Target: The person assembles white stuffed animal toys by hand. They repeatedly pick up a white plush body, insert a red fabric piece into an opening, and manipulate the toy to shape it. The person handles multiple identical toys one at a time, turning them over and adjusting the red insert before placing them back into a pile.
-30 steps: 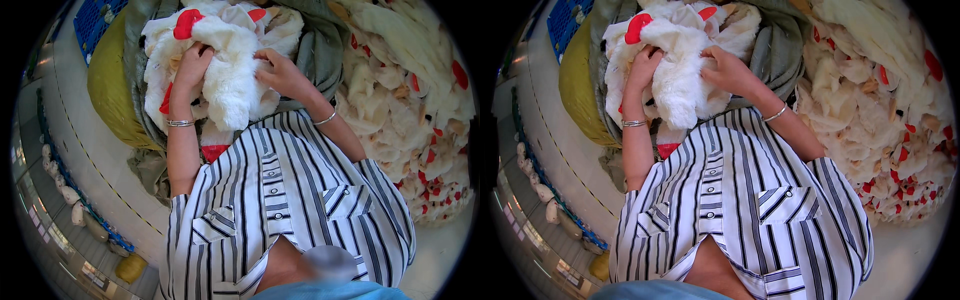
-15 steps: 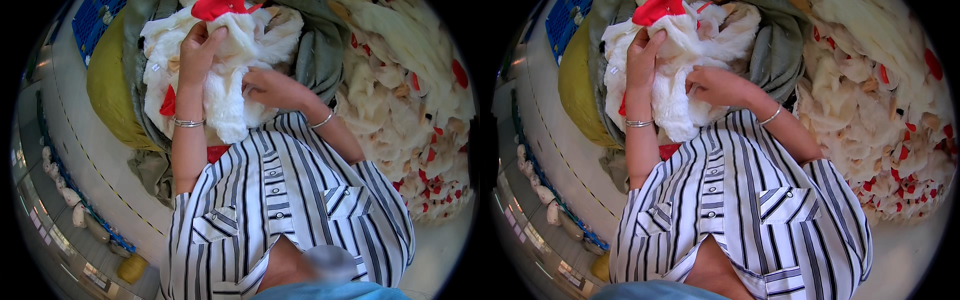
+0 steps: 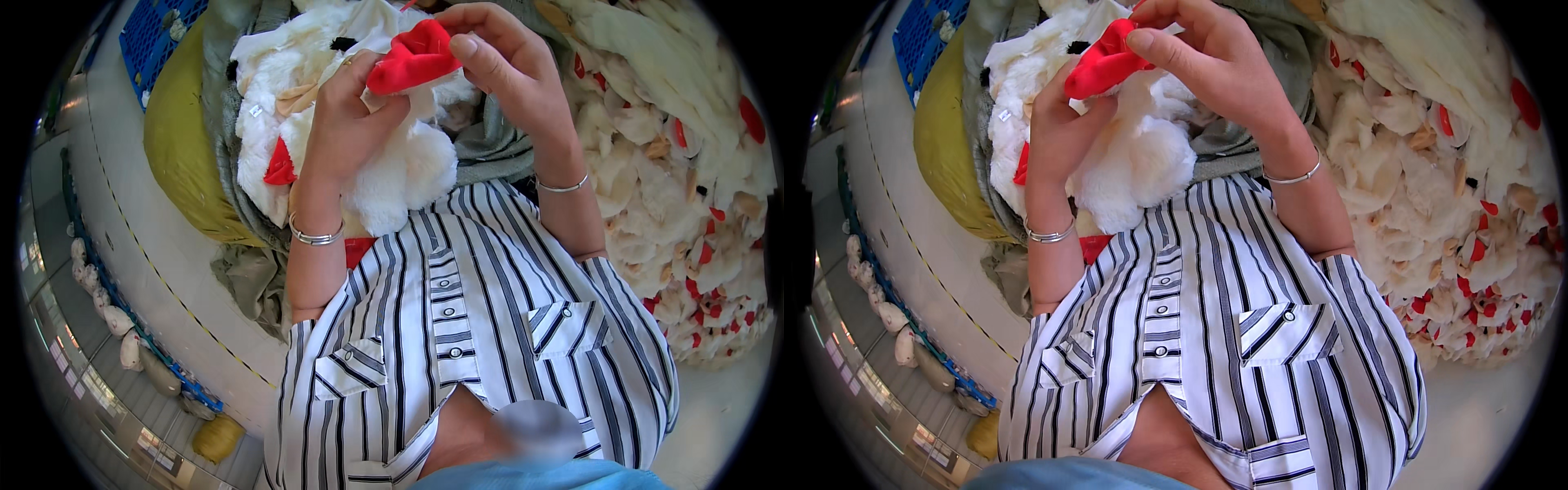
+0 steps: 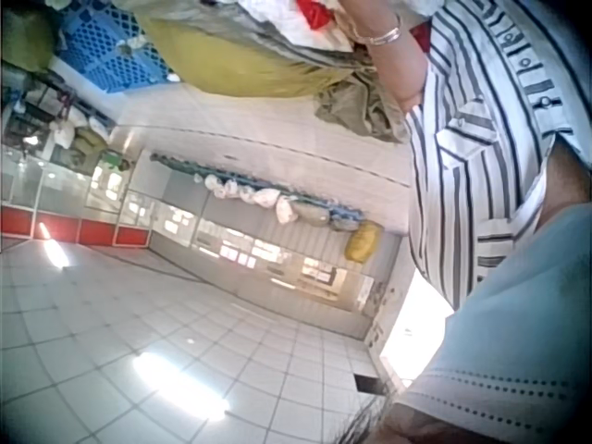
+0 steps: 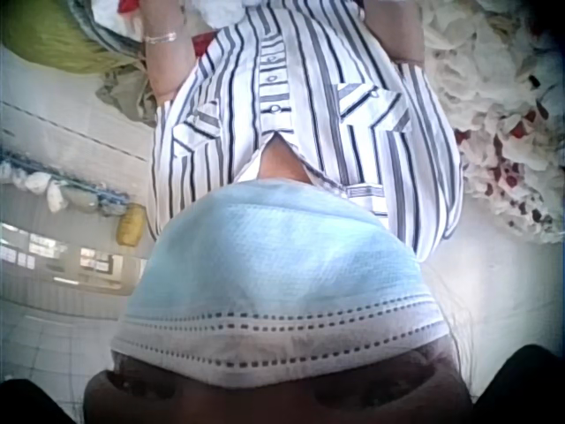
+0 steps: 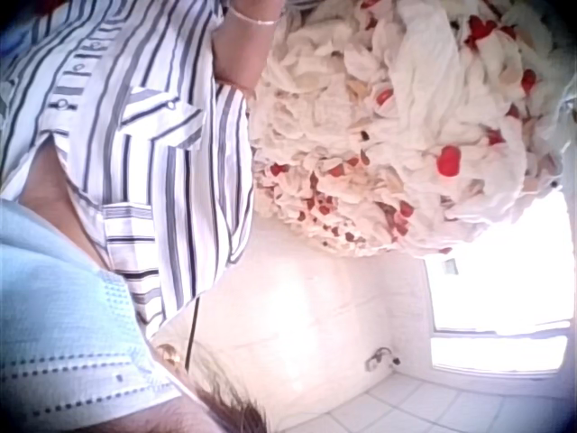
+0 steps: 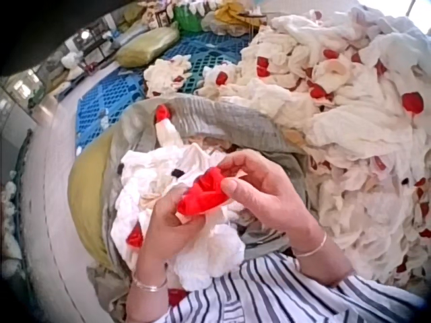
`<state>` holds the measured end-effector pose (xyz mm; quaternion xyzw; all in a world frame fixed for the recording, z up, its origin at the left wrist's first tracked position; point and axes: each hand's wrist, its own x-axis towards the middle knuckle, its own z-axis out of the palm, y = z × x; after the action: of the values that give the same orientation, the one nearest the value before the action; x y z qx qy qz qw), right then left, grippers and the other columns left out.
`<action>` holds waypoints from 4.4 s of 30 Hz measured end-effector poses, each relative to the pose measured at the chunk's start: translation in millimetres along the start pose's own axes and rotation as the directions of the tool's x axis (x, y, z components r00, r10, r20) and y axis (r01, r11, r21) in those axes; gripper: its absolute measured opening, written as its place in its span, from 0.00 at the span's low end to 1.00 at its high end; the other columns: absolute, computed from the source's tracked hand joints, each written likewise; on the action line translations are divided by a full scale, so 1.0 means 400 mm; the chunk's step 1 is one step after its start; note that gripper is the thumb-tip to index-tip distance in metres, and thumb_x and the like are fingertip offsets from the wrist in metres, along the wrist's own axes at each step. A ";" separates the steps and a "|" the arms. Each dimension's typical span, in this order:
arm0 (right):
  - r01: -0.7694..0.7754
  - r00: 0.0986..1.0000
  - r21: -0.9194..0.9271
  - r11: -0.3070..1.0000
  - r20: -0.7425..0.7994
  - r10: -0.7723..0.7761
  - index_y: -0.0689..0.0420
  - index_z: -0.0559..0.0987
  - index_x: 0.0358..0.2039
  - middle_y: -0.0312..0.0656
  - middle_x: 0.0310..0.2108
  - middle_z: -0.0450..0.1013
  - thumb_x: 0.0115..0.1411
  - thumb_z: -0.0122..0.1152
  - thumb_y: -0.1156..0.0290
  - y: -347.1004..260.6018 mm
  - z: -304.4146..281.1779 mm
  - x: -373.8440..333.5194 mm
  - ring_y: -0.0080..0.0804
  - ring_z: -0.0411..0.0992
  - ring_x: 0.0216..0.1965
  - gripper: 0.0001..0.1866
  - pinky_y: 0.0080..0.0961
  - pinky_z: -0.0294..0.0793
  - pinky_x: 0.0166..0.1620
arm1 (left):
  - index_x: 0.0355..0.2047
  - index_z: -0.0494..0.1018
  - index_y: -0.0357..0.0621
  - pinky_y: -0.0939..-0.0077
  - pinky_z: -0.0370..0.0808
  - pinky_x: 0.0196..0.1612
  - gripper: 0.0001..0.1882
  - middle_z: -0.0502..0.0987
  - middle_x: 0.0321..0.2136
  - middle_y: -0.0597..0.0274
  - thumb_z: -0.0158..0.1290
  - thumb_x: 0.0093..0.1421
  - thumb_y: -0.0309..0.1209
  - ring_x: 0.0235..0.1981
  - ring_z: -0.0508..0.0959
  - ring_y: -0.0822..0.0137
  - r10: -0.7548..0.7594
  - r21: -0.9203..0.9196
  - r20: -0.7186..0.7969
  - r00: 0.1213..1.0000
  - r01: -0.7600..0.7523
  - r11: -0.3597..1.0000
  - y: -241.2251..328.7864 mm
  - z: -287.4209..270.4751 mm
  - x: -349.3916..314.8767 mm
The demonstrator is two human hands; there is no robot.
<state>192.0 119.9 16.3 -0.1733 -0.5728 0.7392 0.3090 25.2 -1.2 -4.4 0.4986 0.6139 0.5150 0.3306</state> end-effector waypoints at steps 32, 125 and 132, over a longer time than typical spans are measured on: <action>0.078 0.995 -0.451 0.889 -0.021 -0.098 0.62 0.79 0.35 0.34 0.29 0.73 0.52 0.64 0.77 0.035 0.039 -0.029 0.18 0.71 0.29 0.09 0.18 0.71 0.33 | 0.44 0.75 0.33 0.85 0.75 0.31 0.11 0.78 0.30 0.63 0.52 0.60 0.19 0.26 0.77 0.77 -0.059 -0.372 -0.045 0.997 0.038 0.927 0.034 0.011 -0.046; 0.409 0.904 -0.596 0.691 0.163 -0.395 0.62 0.77 0.38 0.43 0.27 0.69 0.51 0.58 0.80 0.065 0.124 -0.003 0.38 0.70 0.26 0.12 0.29 0.69 0.28 | 0.49 0.69 0.35 0.83 0.71 0.43 0.19 0.73 0.40 0.66 0.57 0.57 0.20 0.37 0.72 0.78 -0.019 -0.269 -0.208 0.978 -0.038 0.962 0.081 -0.062 -0.063; 0.358 0.927 -0.503 0.787 0.093 -0.363 0.62 0.77 0.43 0.43 0.29 0.70 0.54 0.55 0.81 0.056 0.145 -0.015 0.38 0.70 0.26 0.14 0.29 0.70 0.29 | 0.43 0.74 0.34 0.86 0.71 0.39 0.11 0.77 0.35 0.68 0.56 0.60 0.23 0.34 0.73 0.81 -0.059 -0.189 -0.324 0.944 -0.003 0.982 0.067 -0.056 -0.058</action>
<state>155.3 69.5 10.8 -0.1399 -0.7691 0.4870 0.3895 18.5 -30.9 24.4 0.3638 0.6165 0.6413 0.2763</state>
